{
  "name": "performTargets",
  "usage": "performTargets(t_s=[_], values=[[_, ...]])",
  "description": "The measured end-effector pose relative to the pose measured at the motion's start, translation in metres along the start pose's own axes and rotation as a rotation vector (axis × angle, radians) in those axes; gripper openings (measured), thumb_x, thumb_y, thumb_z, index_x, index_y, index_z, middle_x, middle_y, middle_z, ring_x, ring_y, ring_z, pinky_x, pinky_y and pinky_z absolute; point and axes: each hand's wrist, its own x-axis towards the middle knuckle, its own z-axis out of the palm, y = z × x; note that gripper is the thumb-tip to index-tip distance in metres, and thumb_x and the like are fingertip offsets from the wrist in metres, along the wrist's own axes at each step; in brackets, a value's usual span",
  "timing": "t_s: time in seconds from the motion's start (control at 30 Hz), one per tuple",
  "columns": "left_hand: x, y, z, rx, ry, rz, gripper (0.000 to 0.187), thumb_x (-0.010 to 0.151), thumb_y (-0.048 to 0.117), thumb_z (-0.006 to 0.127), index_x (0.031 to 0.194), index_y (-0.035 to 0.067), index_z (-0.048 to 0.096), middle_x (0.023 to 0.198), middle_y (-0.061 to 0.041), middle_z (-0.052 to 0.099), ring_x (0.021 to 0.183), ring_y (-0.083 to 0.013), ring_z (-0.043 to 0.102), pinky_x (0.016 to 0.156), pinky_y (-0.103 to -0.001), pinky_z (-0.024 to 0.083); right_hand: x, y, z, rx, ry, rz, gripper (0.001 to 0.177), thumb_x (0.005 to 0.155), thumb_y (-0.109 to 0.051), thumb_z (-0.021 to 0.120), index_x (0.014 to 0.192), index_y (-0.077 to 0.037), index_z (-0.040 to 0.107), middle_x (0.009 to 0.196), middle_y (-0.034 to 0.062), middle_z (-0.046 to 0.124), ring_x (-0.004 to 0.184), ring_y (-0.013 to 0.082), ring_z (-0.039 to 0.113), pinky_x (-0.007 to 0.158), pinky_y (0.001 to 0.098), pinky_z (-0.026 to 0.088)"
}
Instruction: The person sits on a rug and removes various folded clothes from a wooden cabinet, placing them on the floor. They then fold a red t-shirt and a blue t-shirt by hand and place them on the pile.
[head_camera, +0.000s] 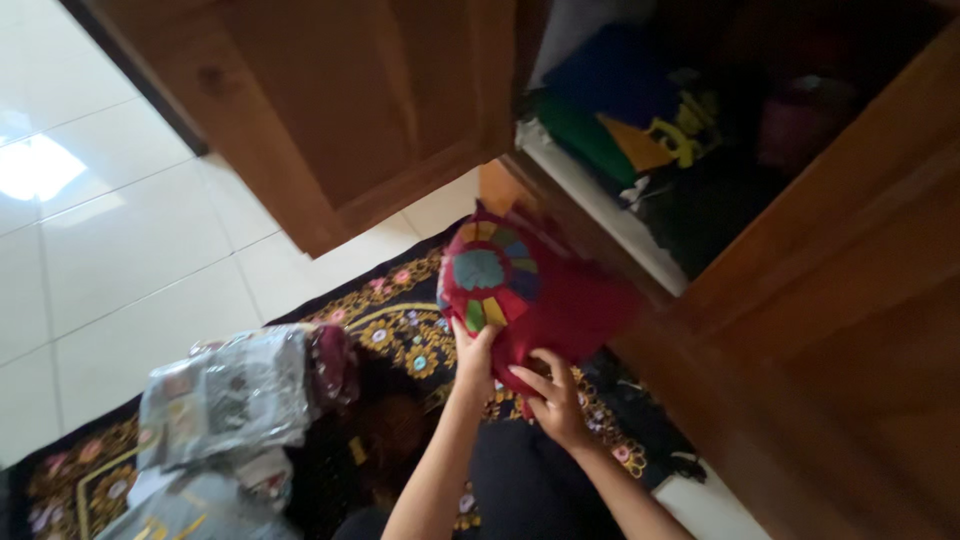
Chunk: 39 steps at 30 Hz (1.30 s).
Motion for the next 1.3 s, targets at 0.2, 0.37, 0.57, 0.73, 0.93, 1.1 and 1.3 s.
performTargets(t_s=[0.2, 0.37, 0.57, 0.73, 0.93, 1.1, 1.3], values=[[-0.004, 0.022, -0.079, 0.155, 0.158, 0.124, 0.091, 0.08, -0.001, 0.074, 0.157, 0.009, 0.027, 0.136, -0.014, 0.058, 0.114, -0.0239, 0.063, 0.092, -0.037, 0.055, -0.009, -0.034, 0.06, 0.125, -0.039, 0.017, 0.062, 0.066, 0.012, 0.066, 0.122, -0.013, 0.074, 0.129, 0.0167, 0.057, 0.114, 0.0335, 0.06, 0.097, 0.0412, 0.051], [-0.037, 0.057, -0.145, 0.128, 0.278, 0.041, 0.094, 0.077, 0.0, 0.072, 0.156, 0.011, 0.022, 0.136, -0.013, 0.056, 0.113, -0.0256, 0.062, 0.089, -0.039, 0.056, -0.023, -0.072, 0.107, 0.238, -0.104, -0.011, 0.056, 0.068, 0.009, 0.069, 0.12, -0.013, 0.075, 0.124, 0.0152, 0.058, 0.114, 0.033, 0.06, 0.098, 0.0403, 0.051], [-0.072, 0.096, -0.215, 0.251, 0.325, 0.132, 0.087, 0.077, 0.002, 0.074, 0.152, 0.008, 0.029, 0.136, -0.014, 0.057, 0.116, -0.0258, 0.062, 0.093, -0.039, 0.055, -0.031, -0.121, 0.141, 0.301, -0.308, 0.045, 0.05, 0.072, 0.002, 0.075, 0.12, -0.013, 0.074, 0.125, 0.0134, 0.057, 0.112, 0.0297, 0.061, 0.096, 0.0383, 0.05], [-0.087, 0.104, -0.259, 0.39, 0.381, 0.181, 0.081, 0.076, 0.001, 0.076, 0.147, 0.005, 0.036, 0.135, -0.014, 0.058, 0.118, -0.0258, 0.061, 0.097, -0.038, 0.053, -0.033, -0.132, 0.166, 0.363, -0.467, 0.049, 0.046, 0.076, -0.001, 0.076, 0.12, -0.012, 0.073, 0.117, 0.0103, 0.058, 0.108, 0.029, 0.06, 0.095, 0.0391, 0.051], [-0.095, 0.089, -0.29, 0.69, 0.448, 0.207, 0.084, 0.074, 0.008, 0.078, 0.146, 0.003, 0.035, 0.135, -0.017, 0.057, 0.121, -0.0284, 0.059, 0.099, -0.038, 0.049, -0.051, -0.128, 0.183, 0.315, -0.525, 0.037, 0.047, 0.075, -0.005, 0.077, 0.121, -0.012, 0.074, 0.115, 0.0103, 0.058, 0.109, 0.0299, 0.06, 0.096, 0.0412, 0.051], [-0.089, 0.07, -0.307, 0.969, 0.601, -0.037, 0.093, 0.072, 0.027, 0.08, 0.147, 0.001, 0.033, 0.132, -0.027, 0.063, 0.122, -0.0406, 0.064, 0.101, -0.043, 0.051, -0.049, -0.125, 0.179, 0.328, -0.591, 0.06, 0.047, 0.078, -0.017, 0.082, 0.123, -0.012, 0.071, 0.117, 0.0111, 0.06, 0.113, 0.0307, 0.058, 0.099, 0.0418, 0.049], [-0.084, 0.059, -0.291, 1.225, 0.841, 0.235, 0.122, 0.072, 0.035, 0.088, 0.156, -0.007, 0.01, 0.156, -0.037, 0.021, 0.142, -0.0512, 0.035, 0.113, -0.053, 0.04, -0.044, -0.113, 0.175, 0.334, -0.548, 0.103, 0.045, 0.083, -0.019, 0.081, 0.126, -0.01, 0.069, 0.117, 0.0119, 0.061, 0.115, 0.0318, 0.058, 0.101, 0.0429, 0.046]])
